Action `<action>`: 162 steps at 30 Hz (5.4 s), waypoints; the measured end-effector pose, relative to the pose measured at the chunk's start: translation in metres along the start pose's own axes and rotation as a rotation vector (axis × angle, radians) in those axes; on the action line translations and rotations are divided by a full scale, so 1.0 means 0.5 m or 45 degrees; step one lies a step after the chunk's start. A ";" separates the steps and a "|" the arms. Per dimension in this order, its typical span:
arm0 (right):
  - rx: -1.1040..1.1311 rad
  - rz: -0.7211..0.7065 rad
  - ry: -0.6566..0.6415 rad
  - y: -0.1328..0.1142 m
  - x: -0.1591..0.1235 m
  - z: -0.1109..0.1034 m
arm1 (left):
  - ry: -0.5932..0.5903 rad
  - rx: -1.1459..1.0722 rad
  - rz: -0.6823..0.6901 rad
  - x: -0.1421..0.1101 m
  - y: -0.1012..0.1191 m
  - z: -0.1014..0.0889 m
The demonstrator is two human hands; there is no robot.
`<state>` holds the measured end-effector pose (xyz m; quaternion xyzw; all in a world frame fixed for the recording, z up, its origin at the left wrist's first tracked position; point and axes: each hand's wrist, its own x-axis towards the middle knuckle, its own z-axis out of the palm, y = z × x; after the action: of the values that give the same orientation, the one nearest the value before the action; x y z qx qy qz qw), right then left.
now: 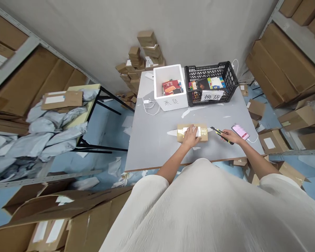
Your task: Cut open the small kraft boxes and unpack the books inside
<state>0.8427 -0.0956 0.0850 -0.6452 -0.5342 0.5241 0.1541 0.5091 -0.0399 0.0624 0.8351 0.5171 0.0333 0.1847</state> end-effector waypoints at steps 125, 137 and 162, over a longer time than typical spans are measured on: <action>0.382 -0.029 0.237 -0.115 0.150 0.190 | -0.209 0.007 0.103 0.010 -0.092 -0.055; 0.399 0.034 0.012 -0.108 0.114 0.175 | -0.196 0.086 0.185 0.004 -0.067 -0.031; -1.008 -0.464 -0.099 -0.147 0.211 0.063 | -0.094 0.072 0.211 -0.019 -0.060 0.008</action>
<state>0.7646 0.0107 0.0743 -0.5295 -0.8043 0.2673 -0.0354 0.4804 -0.0374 0.0497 0.8806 0.4397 0.0031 0.1764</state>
